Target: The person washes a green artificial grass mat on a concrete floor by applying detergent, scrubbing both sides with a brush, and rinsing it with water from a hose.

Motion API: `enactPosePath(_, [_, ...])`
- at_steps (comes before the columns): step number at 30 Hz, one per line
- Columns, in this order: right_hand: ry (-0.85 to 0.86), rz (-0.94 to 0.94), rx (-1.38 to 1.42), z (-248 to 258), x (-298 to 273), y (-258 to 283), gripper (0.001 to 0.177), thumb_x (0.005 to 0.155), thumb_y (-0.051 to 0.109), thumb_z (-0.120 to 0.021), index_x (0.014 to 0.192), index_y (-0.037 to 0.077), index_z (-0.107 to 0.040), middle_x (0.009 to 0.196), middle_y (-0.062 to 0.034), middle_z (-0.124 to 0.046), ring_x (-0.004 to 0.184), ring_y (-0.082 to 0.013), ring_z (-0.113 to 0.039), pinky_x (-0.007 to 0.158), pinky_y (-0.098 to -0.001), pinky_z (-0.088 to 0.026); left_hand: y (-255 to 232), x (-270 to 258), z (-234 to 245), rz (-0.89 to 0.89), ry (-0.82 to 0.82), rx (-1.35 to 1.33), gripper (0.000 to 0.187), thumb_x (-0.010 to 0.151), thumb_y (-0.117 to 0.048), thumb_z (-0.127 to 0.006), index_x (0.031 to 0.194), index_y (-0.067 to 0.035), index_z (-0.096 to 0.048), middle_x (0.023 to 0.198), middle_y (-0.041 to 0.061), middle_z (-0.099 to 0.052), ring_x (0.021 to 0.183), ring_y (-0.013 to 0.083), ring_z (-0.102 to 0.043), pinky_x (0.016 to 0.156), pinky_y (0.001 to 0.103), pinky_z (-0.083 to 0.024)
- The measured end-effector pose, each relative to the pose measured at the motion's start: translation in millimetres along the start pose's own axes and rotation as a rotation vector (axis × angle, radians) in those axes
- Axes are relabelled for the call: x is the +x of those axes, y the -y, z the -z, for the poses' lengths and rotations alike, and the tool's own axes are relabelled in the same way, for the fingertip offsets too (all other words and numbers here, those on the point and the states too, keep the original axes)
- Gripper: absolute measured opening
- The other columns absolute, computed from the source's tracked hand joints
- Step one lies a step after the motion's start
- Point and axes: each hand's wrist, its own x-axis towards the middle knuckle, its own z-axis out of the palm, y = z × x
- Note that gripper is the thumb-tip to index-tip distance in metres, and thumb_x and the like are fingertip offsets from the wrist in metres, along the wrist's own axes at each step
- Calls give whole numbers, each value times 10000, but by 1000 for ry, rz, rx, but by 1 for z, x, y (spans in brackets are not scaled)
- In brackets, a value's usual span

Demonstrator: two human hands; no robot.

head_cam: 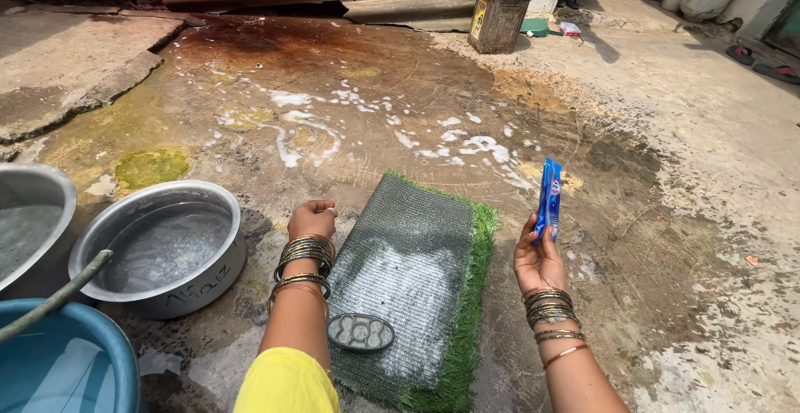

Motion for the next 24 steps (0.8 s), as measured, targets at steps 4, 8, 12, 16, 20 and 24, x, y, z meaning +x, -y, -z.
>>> enactPosePath(4, [-214,46,-358,-65,-94,-20,430,1136,383,-440,1355,27,-540,1192,-160,-636,1082,-305,-630,887,-443,-552,-29,-43,5,1,129,-60,241,908,-167,-685,1124,-110,-773,1048,69,-796,806,189,-761,767,333,-591])
enactPosePath(8, [-686,144,-737,-55,-174,32,614,1032,633,-366,1119,59,-568,889,-75,-574,795,-219,-550,705,-376,-517,-36,-59,15,-27,254,21,283,900,-143,-668,1171,-115,-748,1064,46,-785,786,174,-752,718,331,-588])
enactPosePath(12, [-1187,155,-913,-22,-286,115,632,1048,653,-340,922,49,-477,737,-69,-459,649,-225,-447,594,-365,-436,-27,-62,33,31,326,131,310,952,-181,-606,1239,-168,-723,1132,8,-776,835,156,-738,655,366,-561])
enactPosePath(16, [-1598,292,-1103,-33,-323,130,472,1024,519,-405,1011,58,-506,826,-88,-514,698,-235,-515,611,-368,-478,-10,-57,50,66,345,234,290,966,-227,-639,1237,-190,-732,1164,12,-774,856,161,-744,647,356,-562])
enactPosePath(20, [-1759,349,-1344,-52,-264,85,340,1000,385,-470,1100,67,-535,914,-107,-570,747,-245,-582,629,-370,-519,7,-53,58,93,342,223,281,962,-236,-654,1229,-195,-732,1170,13,-772,874,164,-751,636,369,-553])
enactPosePath(24, [-1601,332,-1715,-25,-271,107,278,975,252,-535,1189,75,-564,1003,-126,-626,797,-256,-650,646,-373,-561,9,-45,65,61,346,206,283,961,-232,-645,1228,-194,-730,1168,19,-772,869,162,-760,630,351,-558])
